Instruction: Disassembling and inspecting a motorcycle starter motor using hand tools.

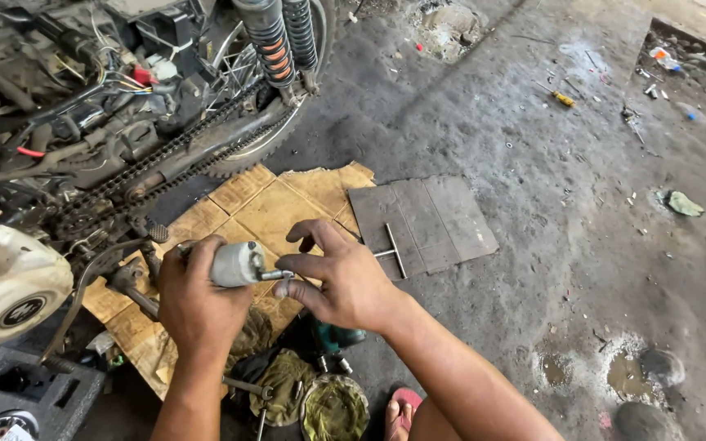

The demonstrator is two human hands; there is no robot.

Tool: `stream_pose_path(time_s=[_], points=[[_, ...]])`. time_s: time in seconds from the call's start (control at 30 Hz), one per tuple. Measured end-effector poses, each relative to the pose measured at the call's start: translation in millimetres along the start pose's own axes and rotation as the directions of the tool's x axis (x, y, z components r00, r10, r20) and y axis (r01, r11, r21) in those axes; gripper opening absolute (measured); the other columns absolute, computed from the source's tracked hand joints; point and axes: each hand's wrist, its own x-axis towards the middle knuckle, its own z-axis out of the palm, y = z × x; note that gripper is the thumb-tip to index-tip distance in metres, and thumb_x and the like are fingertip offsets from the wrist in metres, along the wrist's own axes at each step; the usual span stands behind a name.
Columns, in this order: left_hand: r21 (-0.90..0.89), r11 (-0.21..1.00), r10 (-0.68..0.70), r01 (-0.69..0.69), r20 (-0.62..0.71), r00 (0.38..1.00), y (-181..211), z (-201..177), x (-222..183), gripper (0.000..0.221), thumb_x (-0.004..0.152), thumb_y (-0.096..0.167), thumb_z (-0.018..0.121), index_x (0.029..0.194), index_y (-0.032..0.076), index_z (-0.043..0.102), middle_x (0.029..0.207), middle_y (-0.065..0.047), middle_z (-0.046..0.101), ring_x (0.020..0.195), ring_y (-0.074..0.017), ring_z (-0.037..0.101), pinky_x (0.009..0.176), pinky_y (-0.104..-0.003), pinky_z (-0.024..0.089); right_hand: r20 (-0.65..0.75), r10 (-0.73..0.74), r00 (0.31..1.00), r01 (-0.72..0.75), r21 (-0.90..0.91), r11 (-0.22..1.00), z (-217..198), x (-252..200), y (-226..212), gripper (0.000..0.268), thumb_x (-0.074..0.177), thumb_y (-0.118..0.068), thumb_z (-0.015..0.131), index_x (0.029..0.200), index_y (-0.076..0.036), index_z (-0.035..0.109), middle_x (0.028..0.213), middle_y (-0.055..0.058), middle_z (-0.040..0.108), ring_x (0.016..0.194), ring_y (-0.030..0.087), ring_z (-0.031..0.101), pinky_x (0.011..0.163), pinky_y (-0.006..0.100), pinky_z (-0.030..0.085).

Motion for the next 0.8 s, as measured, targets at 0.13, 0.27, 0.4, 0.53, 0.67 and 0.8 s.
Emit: stream_pose_path(time_s=[0.13, 0.27, 0.4, 0.53, 0.67, 0.8], points=[[0.0, 1.0, -0.025, 0.025, 0.018, 1.0, 7, 4, -1, 0.052, 0.061, 0.024, 0.082, 0.11, 0.034, 0.07, 0.108, -0.003, 0.064, 0.1, -0.0338, 0.069, 0.069, -0.053, 0.06, 0.064, 0.309, 0.949, -0.315, 0.255, 0.914, 8, 1, -13, 0.037, 0.094, -0.026, 0.074, 0.121, -0.002, 0.07, 0.068, 0.014, 0.068, 0.062, 0.037, 0.071, 0.055, 0.044, 0.054], [0.005, 1.0, -0.016, 0.016, -0.015, 1.0, 2, 8, -1, 0.051, 0.061, 0.021, 0.081, 0.11, 0.033, 0.07, 0.104, -0.005, 0.064, 0.098, -0.0349, 0.069, 0.069, -0.054, 0.06, 0.065, 0.512, 0.857, -0.498, 0.364, 0.787, 25, -6, -7, 0.04, 0.094, -0.027, 0.073, 0.128, -0.01, 0.058, 0.057, 0.004, 0.07, 0.053, 0.021, 0.071, 0.05, 0.031, 0.051], [-0.078, 0.997, -0.025, 0.025, 0.005, 1.0, 6, -4, 5, 0.052, 0.058, 0.016, 0.079, 0.107, 0.029, 0.07, 0.096, -0.01, 0.064, 0.092, -0.0429, 0.069, 0.067, -0.06, 0.058, 0.225, 0.352, 0.909, -0.417, 0.499, 0.76, 4, -7, -5, 0.025, 0.091, -0.025, 0.077, 0.107, -0.006, 0.07, 0.067, 0.009, 0.073, 0.061, 0.013, 0.064, 0.056, 0.031, 0.053], [-0.054, 0.999, -0.005, 0.005, -0.013, 1.0, 12, -11, 10, 0.051, 0.058, 0.018, 0.081, 0.106, 0.028, 0.068, 0.097, -0.008, 0.063, 0.093, -0.0394, 0.069, 0.069, -0.054, 0.059, 0.179, 0.274, 0.945, -0.325, 0.401, 0.856, -6, 11, -13, 0.02, 0.093, -0.022, 0.076, 0.102, -0.004, 0.074, 0.069, 0.012, 0.072, 0.062, 0.024, 0.071, 0.055, 0.034, 0.054], [0.006, 0.999, -0.045, 0.045, -0.015, 0.999, 15, -7, 7, 0.05, 0.06, 0.019, 0.078, 0.107, 0.034, 0.068, 0.099, -0.005, 0.062, 0.093, -0.0362, 0.069, 0.067, -0.054, 0.059, 0.017, 0.28, 0.96, -0.275, 0.252, 0.928, -4, 14, -23, 0.019, 0.094, -0.022, 0.075, 0.107, -0.009, 0.076, 0.073, 0.009, 0.067, 0.065, 0.028, 0.068, 0.057, 0.036, 0.053], [-0.028, 0.999, -0.042, 0.042, -0.004, 0.999, 16, -6, 6, 0.049, 0.059, 0.019, 0.078, 0.106, 0.032, 0.069, 0.097, -0.009, 0.064, 0.089, -0.0399, 0.069, 0.066, -0.057, 0.058, -0.024, 0.398, 0.917, -0.358, 0.389, 0.849, 17, -2, -5, 0.04, 0.094, -0.015, 0.074, 0.131, -0.005, 0.064, 0.061, 0.005, 0.067, 0.053, 0.016, 0.063, 0.051, 0.028, 0.049]])
